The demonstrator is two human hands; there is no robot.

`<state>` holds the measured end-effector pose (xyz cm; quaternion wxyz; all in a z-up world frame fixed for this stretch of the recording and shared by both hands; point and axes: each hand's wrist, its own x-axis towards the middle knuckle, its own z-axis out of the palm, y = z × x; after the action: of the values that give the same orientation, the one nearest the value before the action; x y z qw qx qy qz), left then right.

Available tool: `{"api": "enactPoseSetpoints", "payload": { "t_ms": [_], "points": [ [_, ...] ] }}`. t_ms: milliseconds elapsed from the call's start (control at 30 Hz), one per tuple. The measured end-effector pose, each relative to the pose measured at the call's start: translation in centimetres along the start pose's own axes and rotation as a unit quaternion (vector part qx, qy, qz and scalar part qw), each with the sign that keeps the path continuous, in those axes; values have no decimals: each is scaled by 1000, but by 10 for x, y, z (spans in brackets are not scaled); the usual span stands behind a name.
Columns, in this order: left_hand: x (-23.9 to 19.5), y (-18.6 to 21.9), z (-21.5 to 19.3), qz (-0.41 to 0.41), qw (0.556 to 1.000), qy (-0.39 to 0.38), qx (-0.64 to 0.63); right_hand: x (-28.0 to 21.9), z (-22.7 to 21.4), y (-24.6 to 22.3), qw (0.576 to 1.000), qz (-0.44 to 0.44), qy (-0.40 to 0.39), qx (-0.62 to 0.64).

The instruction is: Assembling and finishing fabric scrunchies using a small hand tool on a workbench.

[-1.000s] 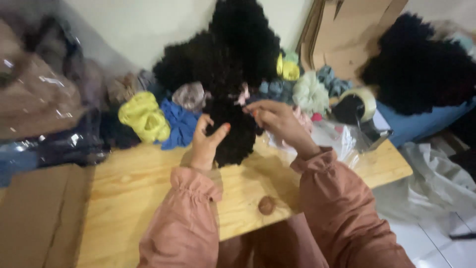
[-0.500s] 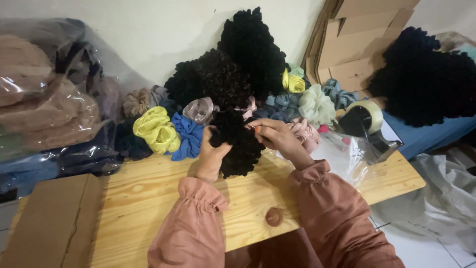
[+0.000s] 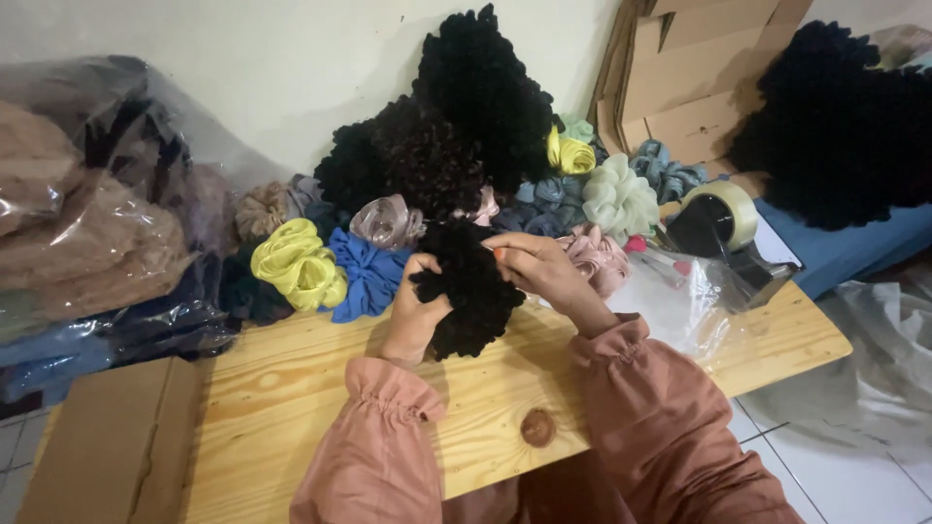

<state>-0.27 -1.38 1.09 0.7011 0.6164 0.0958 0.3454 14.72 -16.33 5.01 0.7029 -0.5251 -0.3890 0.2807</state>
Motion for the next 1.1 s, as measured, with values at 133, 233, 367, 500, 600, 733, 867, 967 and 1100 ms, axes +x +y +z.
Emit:
{"api": "enactPoseSetpoints", "payload": {
  "t_ms": [133,233,367,500,600,733,867,967,1100],
  "points": [
    [1,-14,-5,-10,1000,-17,18,-2,-2,-8,1000,19,-3,7],
    [-1,-12,-3,-1,1000,-29,-10,-4,1,-18,1000,18,-7,-3],
    [3,-25,-10,5,999,-28,-25,-3,-1,-11,997,-3,-32,-64],
    [0,-31,-26,-9,998,-5,-55,-2,3,-23,977,-79,-90,-176],
    [-2,6,0,-21,999,11,-37,-1,9,-32,967,-99,-115,-205],
    [-1,0,-3,-15,1000,19,11,-3,10,-29,969,-87,-105,-205],
    [-6,5,-1,-15,999,33,-8,-5,9,-16,992,-42,-58,-105],
    [-4,4,0,-23,998,43,-32,-7,8,-15,993,-44,-44,-102],
    [-14,28,10,-36,994,75,-70,-11,7,-18,997,-18,-47,-56]
  ]
}}
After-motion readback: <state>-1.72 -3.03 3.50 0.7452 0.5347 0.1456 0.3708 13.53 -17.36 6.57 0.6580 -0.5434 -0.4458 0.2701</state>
